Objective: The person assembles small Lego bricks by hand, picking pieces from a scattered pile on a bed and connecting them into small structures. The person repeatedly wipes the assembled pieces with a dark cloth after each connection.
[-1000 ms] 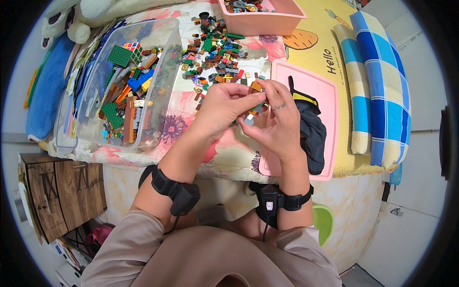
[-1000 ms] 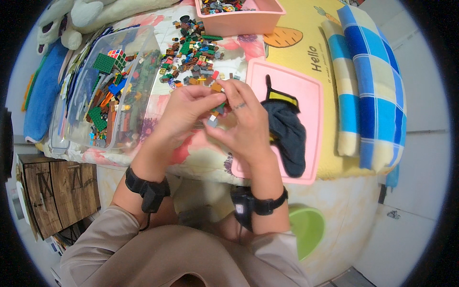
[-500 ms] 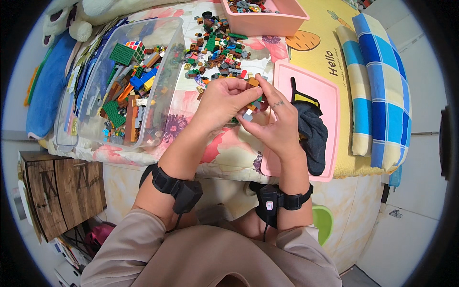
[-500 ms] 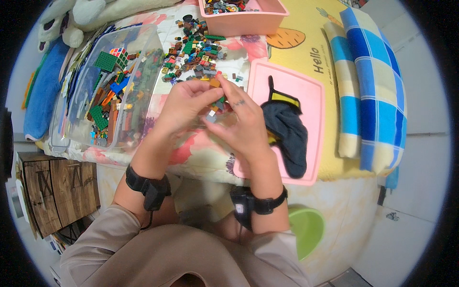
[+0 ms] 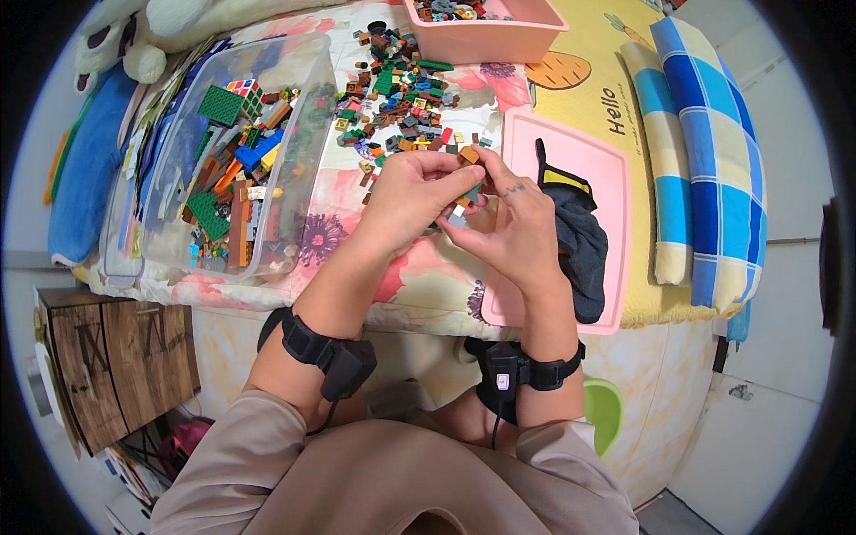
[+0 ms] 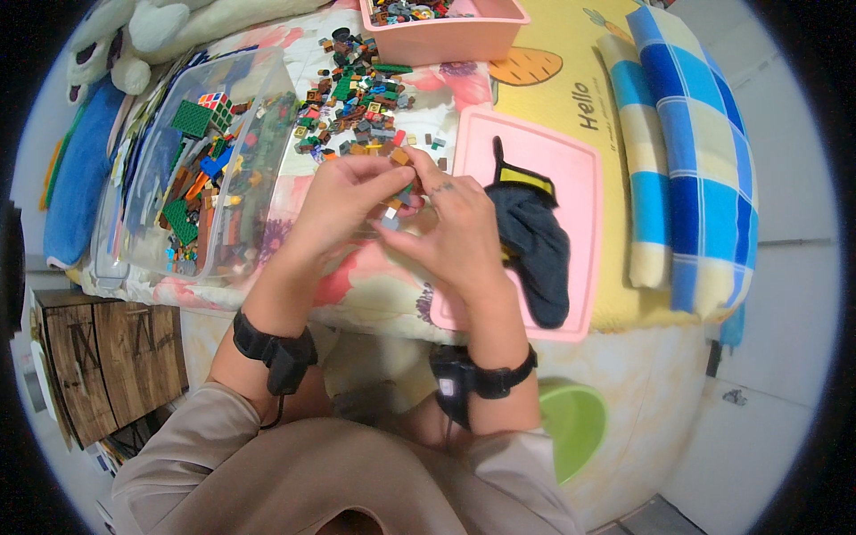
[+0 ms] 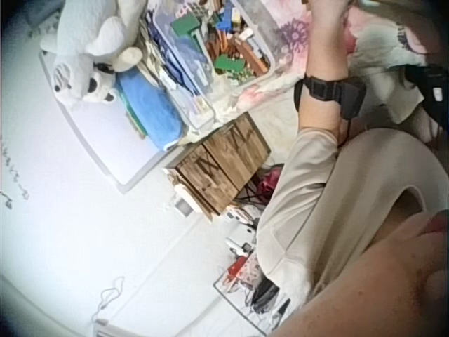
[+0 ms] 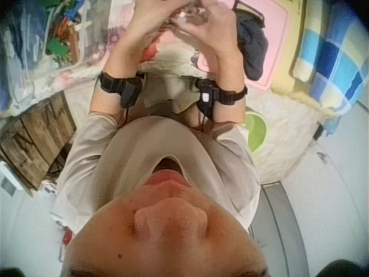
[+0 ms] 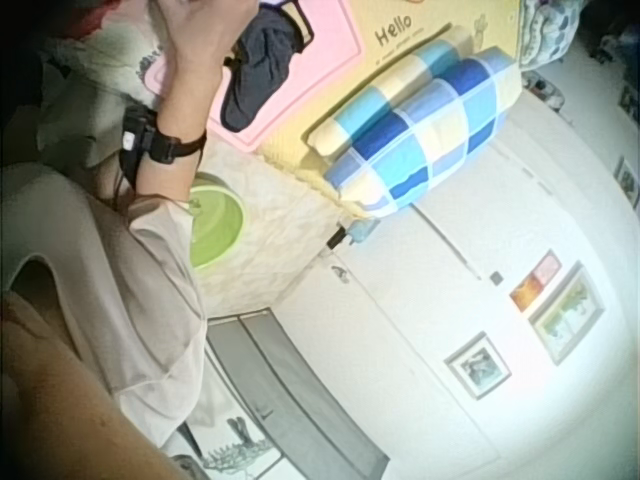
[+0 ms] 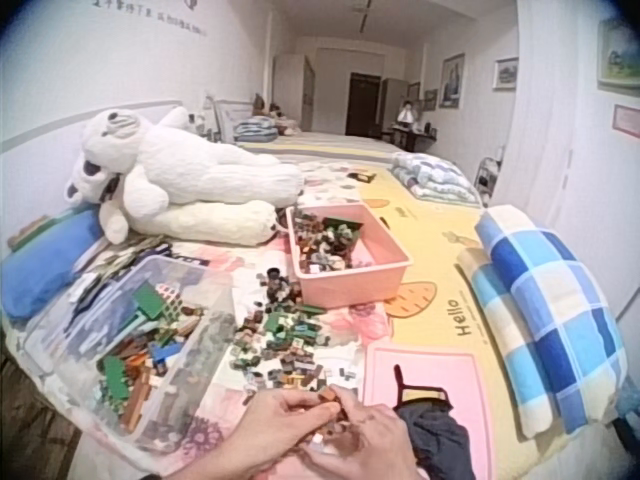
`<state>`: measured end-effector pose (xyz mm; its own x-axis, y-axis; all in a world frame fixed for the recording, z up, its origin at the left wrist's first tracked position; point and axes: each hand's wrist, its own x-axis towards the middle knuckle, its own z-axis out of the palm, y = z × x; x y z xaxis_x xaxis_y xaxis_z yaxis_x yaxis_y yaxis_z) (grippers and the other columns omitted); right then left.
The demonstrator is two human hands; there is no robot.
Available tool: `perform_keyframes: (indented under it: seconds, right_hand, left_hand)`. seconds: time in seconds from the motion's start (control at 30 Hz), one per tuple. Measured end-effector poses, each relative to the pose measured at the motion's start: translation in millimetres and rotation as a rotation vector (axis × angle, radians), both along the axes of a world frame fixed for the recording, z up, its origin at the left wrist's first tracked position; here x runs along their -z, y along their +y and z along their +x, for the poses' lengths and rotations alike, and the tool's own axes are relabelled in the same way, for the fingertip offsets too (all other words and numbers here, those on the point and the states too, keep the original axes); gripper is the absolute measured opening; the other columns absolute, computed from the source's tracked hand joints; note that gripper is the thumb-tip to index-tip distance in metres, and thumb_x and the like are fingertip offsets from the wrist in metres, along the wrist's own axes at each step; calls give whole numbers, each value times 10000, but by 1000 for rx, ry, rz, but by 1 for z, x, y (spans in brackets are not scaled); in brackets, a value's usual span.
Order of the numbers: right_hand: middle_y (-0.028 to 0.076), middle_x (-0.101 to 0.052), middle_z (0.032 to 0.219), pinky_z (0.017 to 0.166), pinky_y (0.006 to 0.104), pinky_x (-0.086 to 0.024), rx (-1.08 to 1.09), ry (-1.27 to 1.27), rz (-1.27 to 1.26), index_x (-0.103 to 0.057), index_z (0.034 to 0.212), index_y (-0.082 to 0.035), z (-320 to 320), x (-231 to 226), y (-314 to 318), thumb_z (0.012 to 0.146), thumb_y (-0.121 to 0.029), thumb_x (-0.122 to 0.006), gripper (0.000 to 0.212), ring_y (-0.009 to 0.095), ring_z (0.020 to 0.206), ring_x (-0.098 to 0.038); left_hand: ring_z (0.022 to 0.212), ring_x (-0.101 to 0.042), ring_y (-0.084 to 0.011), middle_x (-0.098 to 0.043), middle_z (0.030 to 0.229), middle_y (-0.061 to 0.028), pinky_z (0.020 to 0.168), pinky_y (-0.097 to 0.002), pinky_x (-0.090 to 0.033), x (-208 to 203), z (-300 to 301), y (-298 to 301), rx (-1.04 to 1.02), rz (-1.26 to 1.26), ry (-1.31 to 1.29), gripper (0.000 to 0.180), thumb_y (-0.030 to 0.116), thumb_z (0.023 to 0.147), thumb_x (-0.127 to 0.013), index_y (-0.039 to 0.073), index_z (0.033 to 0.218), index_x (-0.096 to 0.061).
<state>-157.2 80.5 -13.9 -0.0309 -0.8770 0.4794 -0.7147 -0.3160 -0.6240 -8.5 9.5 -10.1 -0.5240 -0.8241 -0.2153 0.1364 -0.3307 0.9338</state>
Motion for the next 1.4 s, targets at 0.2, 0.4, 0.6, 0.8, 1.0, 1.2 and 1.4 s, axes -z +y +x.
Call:
perform_keyframes:
  seconds: [0.2, 0.4, 0.6, 0.8, 1.0, 1.2, 1.4]
  right_hand:
    - [60, -673, 784, 743, 358, -505, 14, 17, 22, -570, 1343, -68, 3, -2, -1, 590, -214, -867, 823, 285, 710, -630]
    - [21, -672, 737, 790, 358, -496, 32, 93, -53, -595, 1294, -81, 4, -2, -1, 586, -246, -863, 775, 236, 727, -661]
    - [51, -707, 815, 820, 379, -506, 53, 126, -132, -612, 1268, -63, 5, 3, -2, 565, -247, -866, 770, 260, 793, -670]
    - [73, -713, 858, 833, 381, -510, 80, 80, -163, -597, 1305, -53, 8, 7, -7, 541, -214, -883, 832, 284, 818, -664]
    - [48, -694, 819, 808, 362, -502, 171, -15, -154, -561, 1368, -67, 7, 4, -9, 588, -229, -911, 870, 242, 761, -656]
    - [116, -710, 960, 839, 372, -504, 181, -31, -156, -542, 1392, -56, 5, 4, -10, 541, -269, -934, 961, 300, 880, -668]
    - [235, -627, 1251, 978, 416, -486, 70, -159, -74, -433, 1456, 10, -8, -3, -6, 501, -266, -962, 1126, 376, 1124, -626]
  left_hand:
    - [675, -614, -58, -713, 835, -59, 568, -211, -464, 1, -3, 4, -37, -49, 41, 218, 138, 899, -714, -62, 986, -719]
    - [709, -648, -77, -701, 821, -56, 583, -212, -489, 2, 0, 2, -18, -28, -31, 227, 151, 889, -732, -63, 963, -711]
    - [666, -624, -70, -689, 801, -48, 547, -215, -483, -1, 5, 1, 27, 80, 6, 202, 150, 882, -743, -44, 930, -712]
    - [732, -633, -74, -689, 838, -63, 610, -216, -506, -4, -2, 4, -41, 24, 50, 222, 175, 893, -737, -43, 933, -713]
    - [832, -651, -114, -682, 965, -91, 710, -247, -559, -13, -2, 4, -82, 268, 304, 394, 261, 940, -693, -65, 1152, -637]
    - [953, -710, -225, -688, 1078, -188, 843, -336, -595, -11, -5, 11, -31, 77, 197, 398, 106, 926, -699, -86, 1243, -554]
    - [971, -702, -220, -678, 1114, -155, 858, -349, -608, -6, -1, 1, -90, 150, 266, 326, 98, 951, -626, -46, 1236, -557]
